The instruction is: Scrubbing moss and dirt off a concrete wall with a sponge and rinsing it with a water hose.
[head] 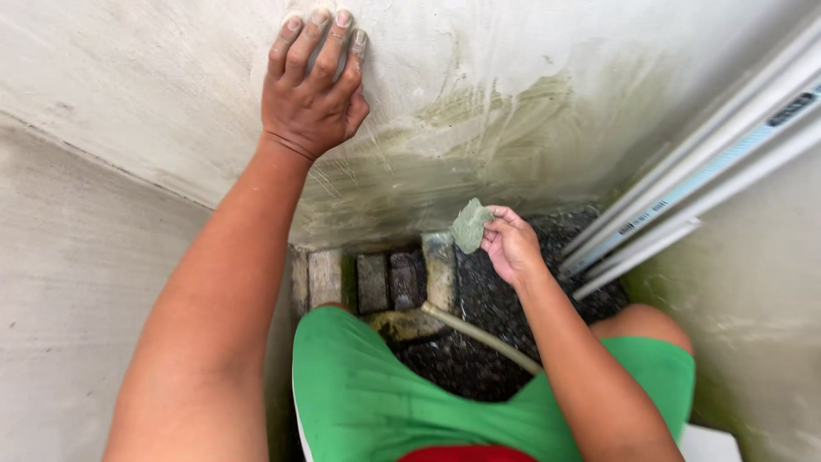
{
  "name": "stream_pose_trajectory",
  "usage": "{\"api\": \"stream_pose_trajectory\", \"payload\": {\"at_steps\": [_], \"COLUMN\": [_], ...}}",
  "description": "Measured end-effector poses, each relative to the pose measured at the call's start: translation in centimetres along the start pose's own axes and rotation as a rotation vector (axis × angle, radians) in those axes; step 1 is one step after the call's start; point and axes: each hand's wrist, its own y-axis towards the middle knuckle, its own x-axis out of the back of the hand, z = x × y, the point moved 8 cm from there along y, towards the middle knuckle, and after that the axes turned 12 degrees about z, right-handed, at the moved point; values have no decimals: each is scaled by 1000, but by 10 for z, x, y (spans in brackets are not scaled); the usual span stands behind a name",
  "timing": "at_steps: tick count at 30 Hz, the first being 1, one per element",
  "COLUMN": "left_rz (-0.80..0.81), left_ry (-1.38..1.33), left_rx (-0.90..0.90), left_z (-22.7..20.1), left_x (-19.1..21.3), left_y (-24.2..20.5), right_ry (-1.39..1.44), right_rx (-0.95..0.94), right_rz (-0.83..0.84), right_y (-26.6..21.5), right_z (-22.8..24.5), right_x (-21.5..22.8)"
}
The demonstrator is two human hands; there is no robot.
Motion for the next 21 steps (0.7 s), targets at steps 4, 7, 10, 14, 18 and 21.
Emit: {"api": "stream_pose_trajectory", "payload": {"at_steps": [4, 7, 10, 14, 18, 21], "left_rz": [413, 817, 988, 1160, 1267, 1248], "left_ry": [-101, -44, 23, -138, -827, -1467], "left_rx": [138, 98, 77, 147, 471, 762], "left_z": [-8, -12, -9, 1, -7, -26], "left_x": [-10, 10, 44, 87, 93, 118], "left_y": [2, 21, 44, 73, 68, 74], "right_ry": [-47, -108, 17, 77, 72, 47], "right_rx": [-2, -63, -74, -65, -55, -69], "right_rz": [-58, -110, -66, -37, -8, 2], "right_y": [-46, -79, -101, -120, -137, -155], "right_z": [52, 76, 97, 140, 181, 209], "right_x": [-40, -65, -99, -153, -197, -229]}}
